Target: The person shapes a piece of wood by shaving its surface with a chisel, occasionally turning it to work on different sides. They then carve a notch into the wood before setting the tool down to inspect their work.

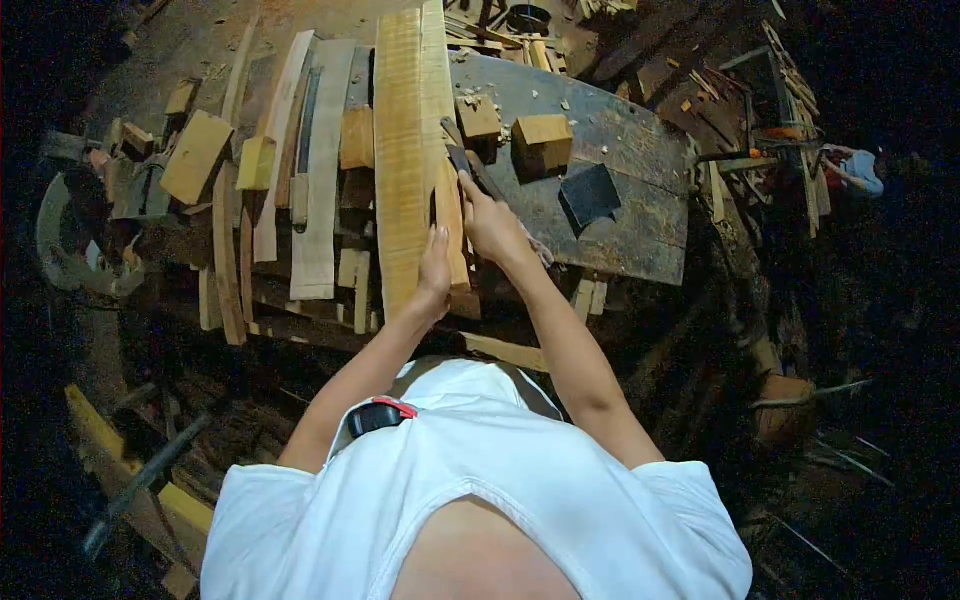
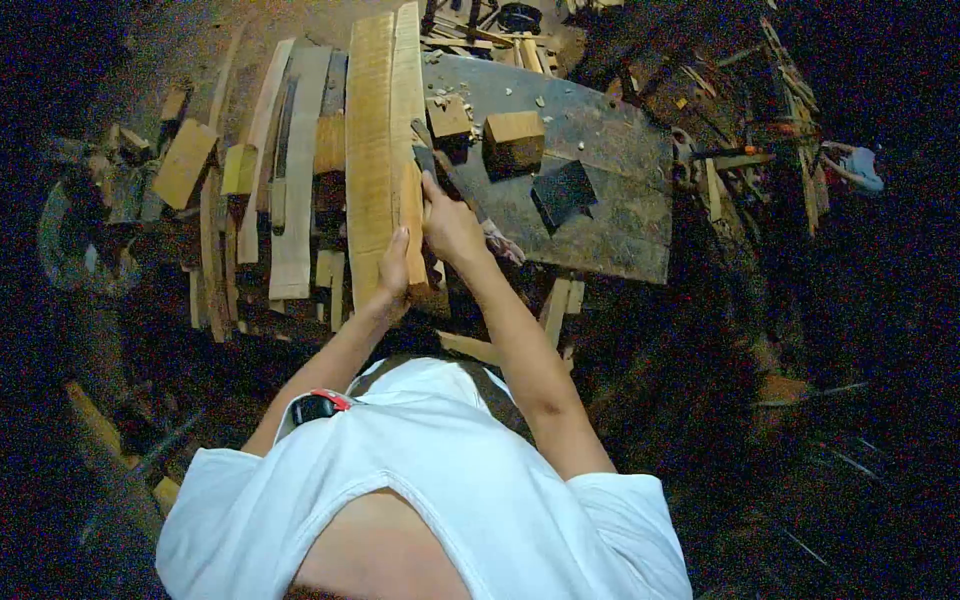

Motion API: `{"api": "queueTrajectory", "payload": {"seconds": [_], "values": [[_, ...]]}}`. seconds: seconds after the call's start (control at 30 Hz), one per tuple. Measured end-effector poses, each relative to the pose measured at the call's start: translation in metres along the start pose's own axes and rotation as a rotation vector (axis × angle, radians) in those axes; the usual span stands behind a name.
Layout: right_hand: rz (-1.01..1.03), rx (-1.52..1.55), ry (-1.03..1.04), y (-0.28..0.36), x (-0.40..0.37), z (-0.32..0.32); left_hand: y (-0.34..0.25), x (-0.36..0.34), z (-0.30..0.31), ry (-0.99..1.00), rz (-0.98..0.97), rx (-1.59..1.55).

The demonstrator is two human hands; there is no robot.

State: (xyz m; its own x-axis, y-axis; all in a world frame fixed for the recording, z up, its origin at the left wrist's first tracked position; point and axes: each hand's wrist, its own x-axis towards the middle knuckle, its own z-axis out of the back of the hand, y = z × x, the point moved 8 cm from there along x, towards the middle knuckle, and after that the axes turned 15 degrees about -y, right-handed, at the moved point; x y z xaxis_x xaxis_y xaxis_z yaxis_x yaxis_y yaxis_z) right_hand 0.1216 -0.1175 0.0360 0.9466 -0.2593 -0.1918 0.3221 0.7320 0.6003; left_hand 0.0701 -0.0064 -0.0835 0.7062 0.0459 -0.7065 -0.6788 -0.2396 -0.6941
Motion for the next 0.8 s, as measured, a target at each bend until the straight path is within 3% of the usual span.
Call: {"api": "queueTrajectory", "payload": {"seconds": [0.07, 0.1, 0.2, 0.23, 0.33, 0.37, 0.47, 0.53, 0.67, 0.73, 0.8], "values": [[0.025, -0.020, 0.012, 0.008, -0.024, 0.014, -0.015, -0.021, -0.009, 0.084, 0.080, -0.124], [0.023, -0.048, 0.057, 0.005, -0.037, 0.014, -0.035, -0.033, -0.012, -0.020, -0.049, -0.190], [0.021, -0.095, 0.101, 0.005, -0.043, 0.012, -0.029, -0.033, -0.008, -0.093, -0.028, -0.136], [0.011, -0.067, 0.082, 0.008, -0.035, 0.013, -0.029, -0.033, -0.013, 0.039, -0.012, -0.098], [0.033, 0.046, 0.020, 0.002, -0.029, 0.010, -0.040, -0.048, -0.021, 0.075, 0.080, -0.073], [0.026, 0.010, 0.004, -0.003, -0.036, 0.009, -0.023, -0.027, -0.014, 0.014, -0.044, -0.068], [-0.066, -0.063, 0.116, 0.004, -0.054, 0.011, -0.034, -0.028, -0.009, 0.010, -0.104, -0.103], [-0.030, 0.002, 0.050, 0.006, -0.046, 0.014, -0.039, -0.044, -0.012, 0.011, -0.008, -0.089], [0.012, 0.002, -0.056, -0.012, 0.005, -0.009, -0.029, -0.025, -0.007, -0.021, -0.119, -0.038], [0.019, -0.001, -0.012, 0.000, -0.022, 0.013, -0.036, -0.043, -0.013, 0.044, 0.047, -0.012], [-0.006, -0.067, 0.104, -0.002, -0.046, 0.011, -0.039, -0.038, -0.013, 0.016, -0.022, -0.045]]}}
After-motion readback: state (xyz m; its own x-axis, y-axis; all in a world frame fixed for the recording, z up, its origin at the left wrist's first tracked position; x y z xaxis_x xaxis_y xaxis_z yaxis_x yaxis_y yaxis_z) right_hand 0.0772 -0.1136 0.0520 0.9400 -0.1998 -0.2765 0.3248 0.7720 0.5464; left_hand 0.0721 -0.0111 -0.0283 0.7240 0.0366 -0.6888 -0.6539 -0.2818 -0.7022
